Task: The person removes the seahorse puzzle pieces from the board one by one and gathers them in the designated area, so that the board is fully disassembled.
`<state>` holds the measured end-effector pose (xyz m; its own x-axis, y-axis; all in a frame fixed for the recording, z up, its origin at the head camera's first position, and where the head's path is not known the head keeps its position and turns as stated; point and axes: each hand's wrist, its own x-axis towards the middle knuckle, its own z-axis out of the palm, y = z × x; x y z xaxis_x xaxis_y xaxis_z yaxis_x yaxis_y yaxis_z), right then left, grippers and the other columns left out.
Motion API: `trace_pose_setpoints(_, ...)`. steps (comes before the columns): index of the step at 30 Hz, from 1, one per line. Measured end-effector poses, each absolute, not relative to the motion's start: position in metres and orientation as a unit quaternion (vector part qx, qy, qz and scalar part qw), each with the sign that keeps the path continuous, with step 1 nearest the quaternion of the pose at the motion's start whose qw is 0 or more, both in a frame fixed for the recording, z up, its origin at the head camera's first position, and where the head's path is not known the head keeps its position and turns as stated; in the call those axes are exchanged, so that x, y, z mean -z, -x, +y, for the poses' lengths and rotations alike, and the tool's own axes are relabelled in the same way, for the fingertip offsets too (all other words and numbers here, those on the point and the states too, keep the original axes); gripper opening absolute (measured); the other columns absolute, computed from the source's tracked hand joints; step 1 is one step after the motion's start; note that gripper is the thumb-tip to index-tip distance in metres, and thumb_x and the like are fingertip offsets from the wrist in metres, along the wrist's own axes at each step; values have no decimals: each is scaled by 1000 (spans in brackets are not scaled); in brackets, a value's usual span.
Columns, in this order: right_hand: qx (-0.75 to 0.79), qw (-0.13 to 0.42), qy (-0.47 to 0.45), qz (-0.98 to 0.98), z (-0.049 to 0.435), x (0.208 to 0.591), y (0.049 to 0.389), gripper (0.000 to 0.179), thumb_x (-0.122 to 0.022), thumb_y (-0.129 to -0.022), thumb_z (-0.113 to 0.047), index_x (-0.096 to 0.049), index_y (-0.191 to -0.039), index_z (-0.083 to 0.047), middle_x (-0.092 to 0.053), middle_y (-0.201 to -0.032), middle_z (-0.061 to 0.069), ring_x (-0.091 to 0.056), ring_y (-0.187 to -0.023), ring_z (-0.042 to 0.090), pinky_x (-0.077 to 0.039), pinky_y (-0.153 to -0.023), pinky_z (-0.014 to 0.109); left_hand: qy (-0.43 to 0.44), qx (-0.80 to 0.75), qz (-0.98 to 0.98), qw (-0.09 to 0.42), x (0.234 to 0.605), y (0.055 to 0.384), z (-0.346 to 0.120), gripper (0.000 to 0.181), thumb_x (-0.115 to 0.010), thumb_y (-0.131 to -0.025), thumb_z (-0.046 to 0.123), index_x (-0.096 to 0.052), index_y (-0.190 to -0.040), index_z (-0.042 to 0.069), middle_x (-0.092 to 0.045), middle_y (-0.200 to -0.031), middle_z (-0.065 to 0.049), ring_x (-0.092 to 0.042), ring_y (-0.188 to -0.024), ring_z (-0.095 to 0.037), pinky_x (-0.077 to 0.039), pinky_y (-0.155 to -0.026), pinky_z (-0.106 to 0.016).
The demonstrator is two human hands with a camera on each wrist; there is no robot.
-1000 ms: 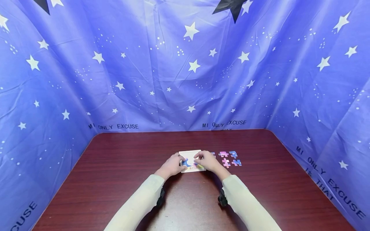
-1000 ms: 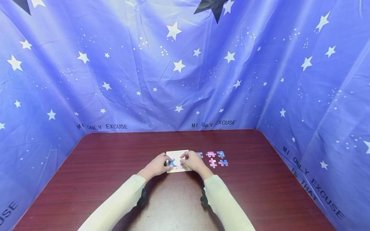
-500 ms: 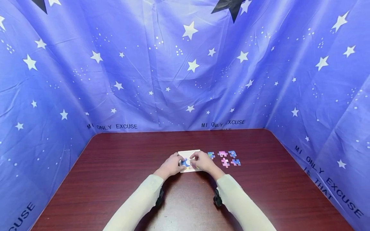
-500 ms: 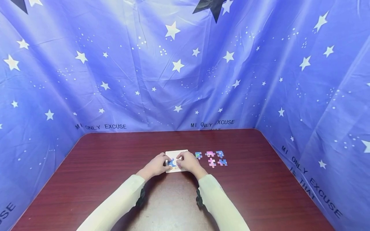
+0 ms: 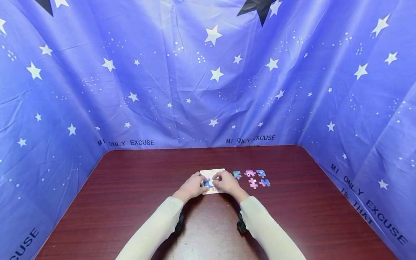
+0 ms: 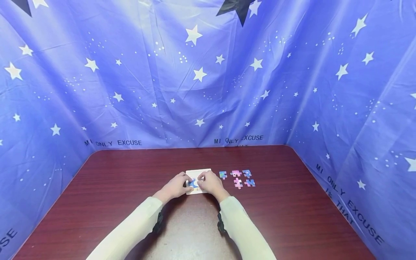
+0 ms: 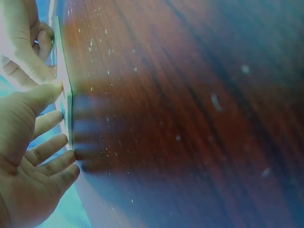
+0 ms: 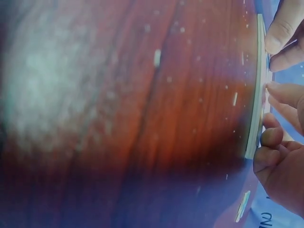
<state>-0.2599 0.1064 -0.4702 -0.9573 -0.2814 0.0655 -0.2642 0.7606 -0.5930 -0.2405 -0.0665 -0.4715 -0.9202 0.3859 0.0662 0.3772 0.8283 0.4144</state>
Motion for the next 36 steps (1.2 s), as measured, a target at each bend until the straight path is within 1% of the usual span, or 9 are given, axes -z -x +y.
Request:
trace_pose_setpoints(6, 310, 15, 143, 940, 105, 472, 261, 12, -67, -81, -20, -71, -91, -14, -53, -63, -3, -47, -56, 10, -37, -49, 25, -203, -219, 955, 4, 470, 240, -67, 35, -71, -81, 26, -66, -107, 3, -55, -101, -7, -53, -84, -16, -48, -78, -31)
trace_pose_setpoints(14, 296, 13, 136, 945, 105, 473, 260, 12, -66, -83, -23, -71, -93, -18, -54, -67, -3, -48, -58, 10, -36, -49, 25, -193, -214, 958, 11, 469, 238, -67, 38, -71, -81, 28, -65, -110, 3, -54, -101, -6, -54, -84, -17, -48, -79, -32)
trace_pose_setpoints(22, 293, 11, 129, 947, 104, 474, 259, 10, -66, -85, -22, -71, -92, -19, -55, -65, -4, -49, -58, 9, -37, -50, 26, -182, -187, 965, -1, 468, 236, -67, 44, -71, -81, 33, -64, -110, 1, -57, -106, -9, -56, -97, -24, -49, -86, -36)
trace_pose_setpoints(28, 295, 9, 115, 948, 103, 473, 258, 8, -67, -84, -23, -71, -90, -20, -55, -65, -4, -50, -58, 9, -38, -50, 27, -166, -174, 971, -8, 466, 235, -67, 46, -71, -79, 37, -64, -105, -1, -56, -102, -10, -56, -92, -24, -50, -82, -39)
trace_pose_setpoints(36, 298, 12, 99, 950, 101, 469, 256, 7, -68, -83, -24, -71, -88, -20, -56, -67, -4, -50, -58, 9, -37, -51, 27, -159, -173, 972, -3, 467, 236, -66, 44, -72, -79, 37, -66, -102, 1, -56, -99, -8, -55, -88, -22, -50, -80, -37)
